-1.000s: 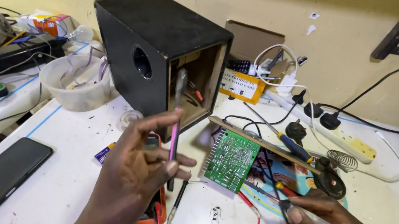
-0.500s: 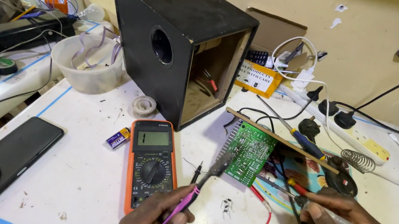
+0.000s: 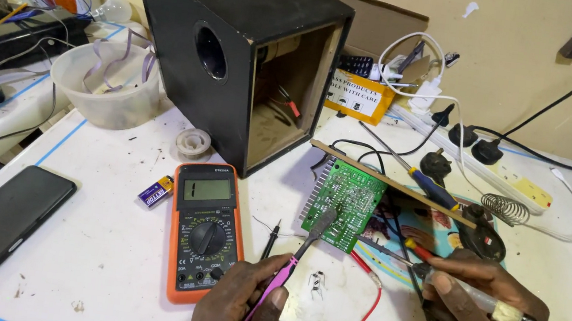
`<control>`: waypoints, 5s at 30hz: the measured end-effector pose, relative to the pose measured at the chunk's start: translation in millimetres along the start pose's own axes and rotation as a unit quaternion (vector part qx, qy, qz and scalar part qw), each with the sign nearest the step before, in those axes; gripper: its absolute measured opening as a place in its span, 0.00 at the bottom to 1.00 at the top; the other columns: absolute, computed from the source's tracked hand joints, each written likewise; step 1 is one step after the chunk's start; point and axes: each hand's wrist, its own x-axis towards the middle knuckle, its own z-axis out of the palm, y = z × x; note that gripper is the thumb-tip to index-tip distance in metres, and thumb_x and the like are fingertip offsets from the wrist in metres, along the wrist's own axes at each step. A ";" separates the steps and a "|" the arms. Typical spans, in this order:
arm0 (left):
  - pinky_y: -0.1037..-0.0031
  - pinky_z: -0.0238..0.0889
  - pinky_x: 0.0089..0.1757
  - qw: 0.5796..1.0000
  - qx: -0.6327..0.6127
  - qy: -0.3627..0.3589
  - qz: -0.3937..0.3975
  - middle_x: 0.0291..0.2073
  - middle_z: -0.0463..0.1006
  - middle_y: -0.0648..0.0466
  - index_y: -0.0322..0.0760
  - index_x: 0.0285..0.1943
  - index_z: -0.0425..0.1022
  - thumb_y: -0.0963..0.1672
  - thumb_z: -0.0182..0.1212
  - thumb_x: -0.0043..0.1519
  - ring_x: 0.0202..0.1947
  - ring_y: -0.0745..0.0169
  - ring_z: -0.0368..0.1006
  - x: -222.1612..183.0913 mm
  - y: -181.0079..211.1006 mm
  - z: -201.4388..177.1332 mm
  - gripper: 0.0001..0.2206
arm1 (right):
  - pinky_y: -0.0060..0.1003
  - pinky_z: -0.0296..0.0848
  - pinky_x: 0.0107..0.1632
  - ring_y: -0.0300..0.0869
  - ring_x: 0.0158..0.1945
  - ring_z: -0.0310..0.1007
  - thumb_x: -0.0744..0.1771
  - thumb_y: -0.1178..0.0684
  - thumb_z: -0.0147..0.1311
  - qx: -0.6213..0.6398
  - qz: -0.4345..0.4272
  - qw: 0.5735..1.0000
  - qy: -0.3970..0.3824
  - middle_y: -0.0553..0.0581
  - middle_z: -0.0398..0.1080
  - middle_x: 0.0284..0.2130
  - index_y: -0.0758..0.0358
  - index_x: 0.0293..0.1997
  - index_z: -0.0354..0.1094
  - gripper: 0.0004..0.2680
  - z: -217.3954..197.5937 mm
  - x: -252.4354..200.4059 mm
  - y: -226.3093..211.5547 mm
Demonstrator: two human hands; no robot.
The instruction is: The person solders components on a circuit board and wires inside a subwoofer enclosure using a soldering iron and a multimeter.
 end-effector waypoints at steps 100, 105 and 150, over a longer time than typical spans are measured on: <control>0.64 0.64 0.41 0.780 -0.532 0.026 -0.329 0.32 0.73 0.38 0.19 0.39 0.75 0.38 0.63 0.61 0.35 0.46 0.69 156.7 26.5 9.6 0.07 | 0.32 0.68 0.56 0.38 0.52 0.75 0.64 0.56 0.63 -0.136 -0.201 0.964 0.109 0.56 0.79 0.46 0.61 0.50 0.77 0.11 67.3 74.8 -30.0; 0.66 0.65 0.36 0.812 -0.461 0.034 -0.357 0.31 0.79 0.31 0.12 0.39 0.80 0.36 0.66 0.59 0.29 0.44 0.70 147.1 37.0 9.6 0.09 | 0.36 0.78 0.47 0.43 0.48 0.76 0.62 0.58 0.64 -0.113 -0.172 0.976 0.078 0.60 0.78 0.48 0.66 0.50 0.76 0.13 62.4 75.6 -40.3; 0.55 0.66 0.53 0.948 0.075 0.227 0.209 0.64 0.75 0.53 0.40 0.26 0.76 0.51 0.56 0.63 0.71 0.41 0.63 104.5 39.2 -5.2 0.17 | 0.47 0.78 0.58 0.39 0.42 0.71 0.67 0.44 0.52 0.288 -0.085 0.939 -0.165 0.56 0.69 0.38 0.59 0.60 0.57 0.18 164.4 124.2 -16.7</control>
